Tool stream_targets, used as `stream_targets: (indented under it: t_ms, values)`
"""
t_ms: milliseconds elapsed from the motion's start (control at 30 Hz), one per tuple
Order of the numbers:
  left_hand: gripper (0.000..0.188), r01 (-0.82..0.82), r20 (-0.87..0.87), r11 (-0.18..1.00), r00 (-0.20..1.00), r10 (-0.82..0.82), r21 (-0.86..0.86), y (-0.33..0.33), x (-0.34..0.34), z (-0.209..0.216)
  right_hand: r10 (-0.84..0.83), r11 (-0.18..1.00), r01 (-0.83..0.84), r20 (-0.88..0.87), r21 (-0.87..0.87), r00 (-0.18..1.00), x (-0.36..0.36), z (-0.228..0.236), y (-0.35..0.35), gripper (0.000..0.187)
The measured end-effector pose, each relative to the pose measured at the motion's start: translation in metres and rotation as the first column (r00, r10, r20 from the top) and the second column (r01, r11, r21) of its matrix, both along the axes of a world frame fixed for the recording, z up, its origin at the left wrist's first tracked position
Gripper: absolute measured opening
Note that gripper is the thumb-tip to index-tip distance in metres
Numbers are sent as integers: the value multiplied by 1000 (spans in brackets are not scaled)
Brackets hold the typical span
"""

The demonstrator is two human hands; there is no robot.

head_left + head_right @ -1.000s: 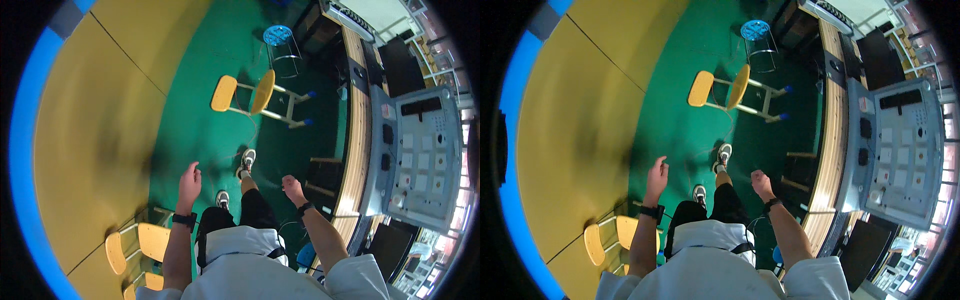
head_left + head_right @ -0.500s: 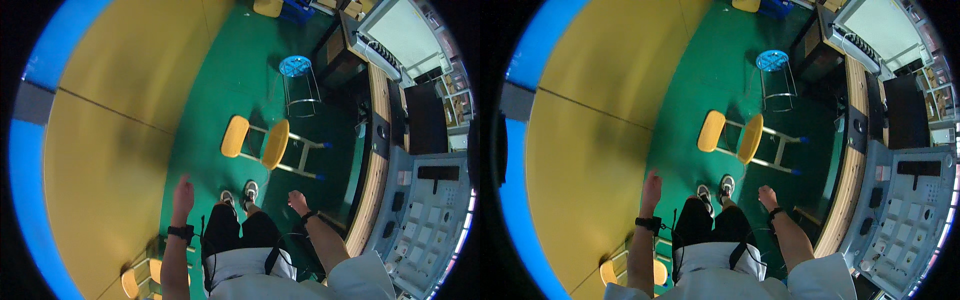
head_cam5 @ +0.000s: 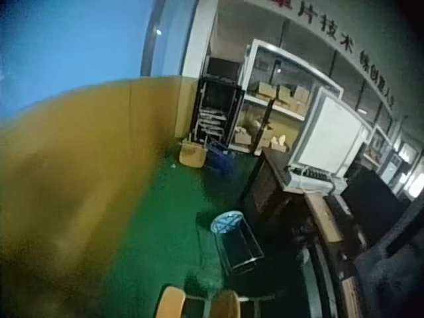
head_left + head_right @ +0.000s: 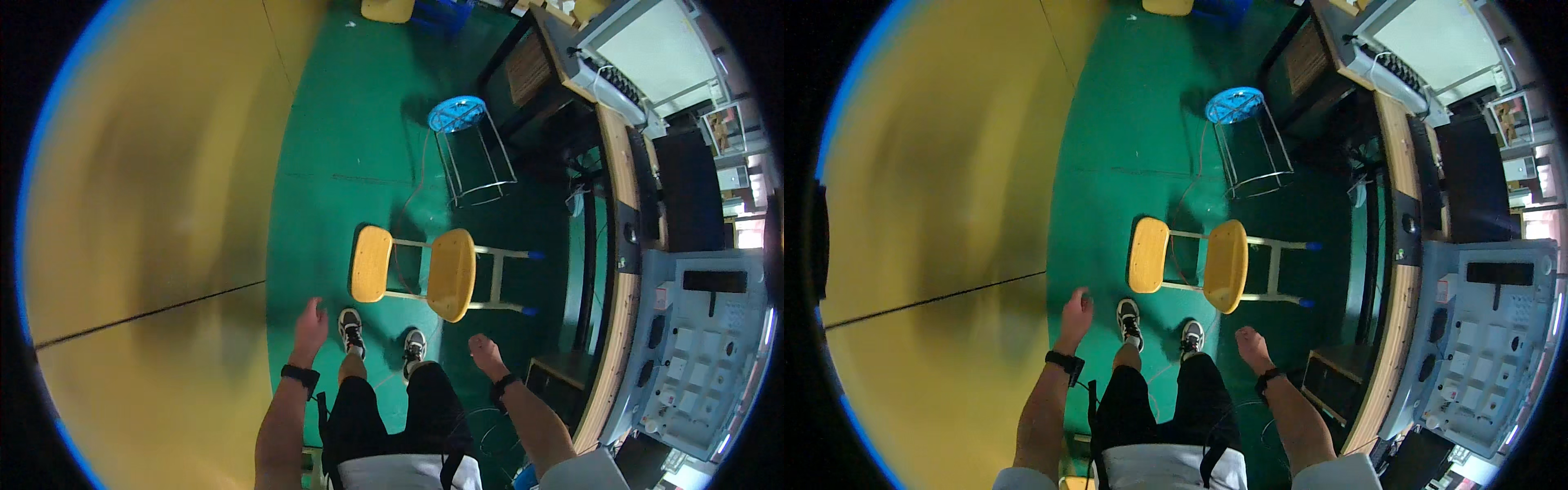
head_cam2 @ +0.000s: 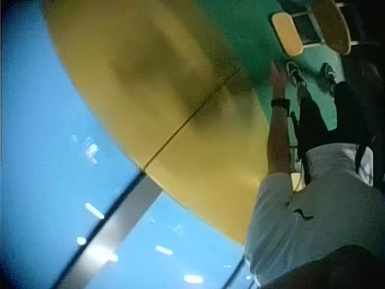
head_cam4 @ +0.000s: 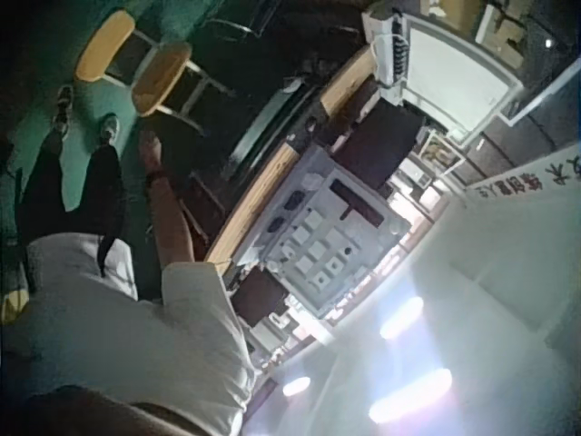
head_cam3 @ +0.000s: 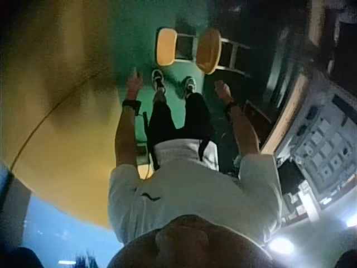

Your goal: The person tidies a workspace by picking up and arranging chairs and stools. They lift wooden chairs, a wooden stool, and several blue plastic stools, placing them in designated spots along a wall or under a desk.

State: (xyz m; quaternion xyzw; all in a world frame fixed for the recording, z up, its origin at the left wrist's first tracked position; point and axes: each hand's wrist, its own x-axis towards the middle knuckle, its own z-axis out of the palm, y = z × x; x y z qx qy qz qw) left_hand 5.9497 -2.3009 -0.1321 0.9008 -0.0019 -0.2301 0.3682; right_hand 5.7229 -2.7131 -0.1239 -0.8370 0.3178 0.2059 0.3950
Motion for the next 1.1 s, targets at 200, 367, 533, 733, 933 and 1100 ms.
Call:
stream_targets:
  t_ms: [200, 367, 533, 733, 933, 1100]
  values:
    - [37, 94, -68, 995, 993, -92, 20, -21, 76, -73, -96, 992, 91, -53, -88, 994, 6, -100, 32, 26]
    - [40, 22, -191, 995, 981, -40, -94, -23, 86, -266, -48, 995, 51, 39, -82, 998, 59, -250, 51, 33]
    - [54, 144, -371, 989, 917, -143, -25, -32, 98, -423, -8, 995, 11, 30, -95, 1000, 126, -407, 64, 41]
    - [58, 92, -478, 983, 865, -156, -156, -98, 80, -529, 14, 986, -27, -79, -162, 997, 125, -532, 38, 71]
    - [55, -136, -481, 887, 870, -105, -441, -82, 71, -604, -89, 991, 100, -113, 88, 990, 156, -529, 73, 42]
    - [41, -262, -561, 868, 827, -22, -421, -114, 68, -589, -207, 975, 215, -129, 56, 970, 146, -482, 57, 29]
